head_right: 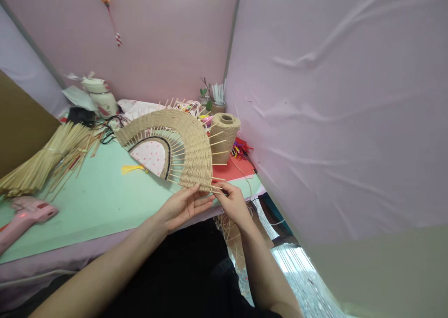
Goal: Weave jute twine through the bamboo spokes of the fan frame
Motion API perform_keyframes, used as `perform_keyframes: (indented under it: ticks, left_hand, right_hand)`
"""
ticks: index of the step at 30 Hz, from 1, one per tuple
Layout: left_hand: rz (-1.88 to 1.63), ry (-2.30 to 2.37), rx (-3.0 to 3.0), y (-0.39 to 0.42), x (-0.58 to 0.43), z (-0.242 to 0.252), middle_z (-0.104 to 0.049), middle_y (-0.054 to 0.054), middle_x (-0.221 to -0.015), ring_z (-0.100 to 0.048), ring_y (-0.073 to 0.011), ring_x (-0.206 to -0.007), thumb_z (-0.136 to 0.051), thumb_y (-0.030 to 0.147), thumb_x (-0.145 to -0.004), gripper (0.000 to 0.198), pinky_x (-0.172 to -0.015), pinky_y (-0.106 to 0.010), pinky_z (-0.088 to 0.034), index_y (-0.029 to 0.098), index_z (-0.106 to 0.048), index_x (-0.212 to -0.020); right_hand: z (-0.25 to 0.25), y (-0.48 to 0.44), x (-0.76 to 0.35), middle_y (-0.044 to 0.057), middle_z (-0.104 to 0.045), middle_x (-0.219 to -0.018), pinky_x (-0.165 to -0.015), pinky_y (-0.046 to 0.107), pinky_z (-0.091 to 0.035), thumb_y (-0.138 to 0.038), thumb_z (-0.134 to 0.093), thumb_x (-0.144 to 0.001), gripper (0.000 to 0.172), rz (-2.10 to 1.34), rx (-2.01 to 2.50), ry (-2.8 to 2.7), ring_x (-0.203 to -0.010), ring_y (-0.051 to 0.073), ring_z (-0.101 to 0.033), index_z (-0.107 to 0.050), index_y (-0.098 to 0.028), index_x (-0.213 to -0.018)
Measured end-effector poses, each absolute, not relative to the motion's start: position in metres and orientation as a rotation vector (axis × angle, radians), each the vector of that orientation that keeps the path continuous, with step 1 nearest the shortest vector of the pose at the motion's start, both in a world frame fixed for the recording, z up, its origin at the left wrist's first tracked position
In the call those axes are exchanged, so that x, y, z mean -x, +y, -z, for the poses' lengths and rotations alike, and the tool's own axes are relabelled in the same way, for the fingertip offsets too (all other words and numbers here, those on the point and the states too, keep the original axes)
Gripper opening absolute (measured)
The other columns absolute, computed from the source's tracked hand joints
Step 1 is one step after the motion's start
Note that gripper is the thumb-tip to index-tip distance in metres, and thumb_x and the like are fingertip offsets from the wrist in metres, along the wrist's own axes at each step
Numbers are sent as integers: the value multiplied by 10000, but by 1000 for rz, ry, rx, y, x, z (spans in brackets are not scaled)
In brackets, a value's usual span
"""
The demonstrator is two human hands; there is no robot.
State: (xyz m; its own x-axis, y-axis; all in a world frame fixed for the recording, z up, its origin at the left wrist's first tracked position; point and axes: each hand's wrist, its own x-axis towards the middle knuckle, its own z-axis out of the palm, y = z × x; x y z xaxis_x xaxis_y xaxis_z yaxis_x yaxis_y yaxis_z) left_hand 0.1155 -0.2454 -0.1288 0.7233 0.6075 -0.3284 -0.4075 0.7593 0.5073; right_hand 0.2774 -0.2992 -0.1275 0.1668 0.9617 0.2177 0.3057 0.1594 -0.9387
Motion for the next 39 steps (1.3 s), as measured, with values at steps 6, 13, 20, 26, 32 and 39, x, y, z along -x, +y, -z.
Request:
perform_keyframes:
  ticks: [6,13,20,26,32,39]
  left_hand:
    - [-599,522,-371,-245,-116,130,-706,-143,-961,-710,-232,-877,-541,176,-897,126,-835,-363,-569,99,-574,-991]
    - [-611,520,-369,-246,-116,130,-709,-123,-918,-703,-212,-877,-556,175,-889,85,-856,-362,-559,107,-586,-932]
    - [-569,571,-395,-246,-112,129,-679,-59,-813,-672,-151,-739,-612,206,-856,82,-725,-307,-561,133,-606,-893]
    - [-464,546,-410,-246,-108,126,-697,-112,-943,-684,-191,-820,-634,266,-843,164,-772,-348,-534,141,-626,-948]
    - [-382,566,-377,-246,-107,122,-701,-154,-899,-692,-213,-841,-555,310,-892,249,-792,-359,-529,86,-633,-968]
    - [-437,524,-339,-246,-110,126,-705,-156,-864,-694,-181,-797,-524,237,-910,200,-795,-312,-541,67,-626,-883]
  right_hand:
    - [126,-302,-277,37,-696,-810,-739,283,-483,-340,-589,-818,195,-794,1354,-1327,-777,180,-623,-702,-181,-822]
    - [127,-302,-278,31,-667,-731,-636,256,-461,-355,-599,-809,209,-773,1404,-1273,-711,167,-599,-701,-173,-826]
    - [136,-300,-270,15,-650,-689,-618,244,-438,-367,-631,-772,202,-687,1395,-1170,-640,143,-560,-663,-174,-719]
    - [139,-299,-265,-5,-603,-633,-612,235,-422,-323,-609,-760,189,-734,1388,-1172,-622,135,-531,-616,-175,-642]
    - [133,-300,-265,-15,-565,-597,-568,228,-395,-320,-615,-738,202,-799,1398,-1150,-581,123,-494,-584,-175,-601]
    - [134,-302,-266,-9,-572,-608,-566,228,-394,-370,-634,-749,244,-796,1423,-1147,-593,123,-493,-604,-166,-618]
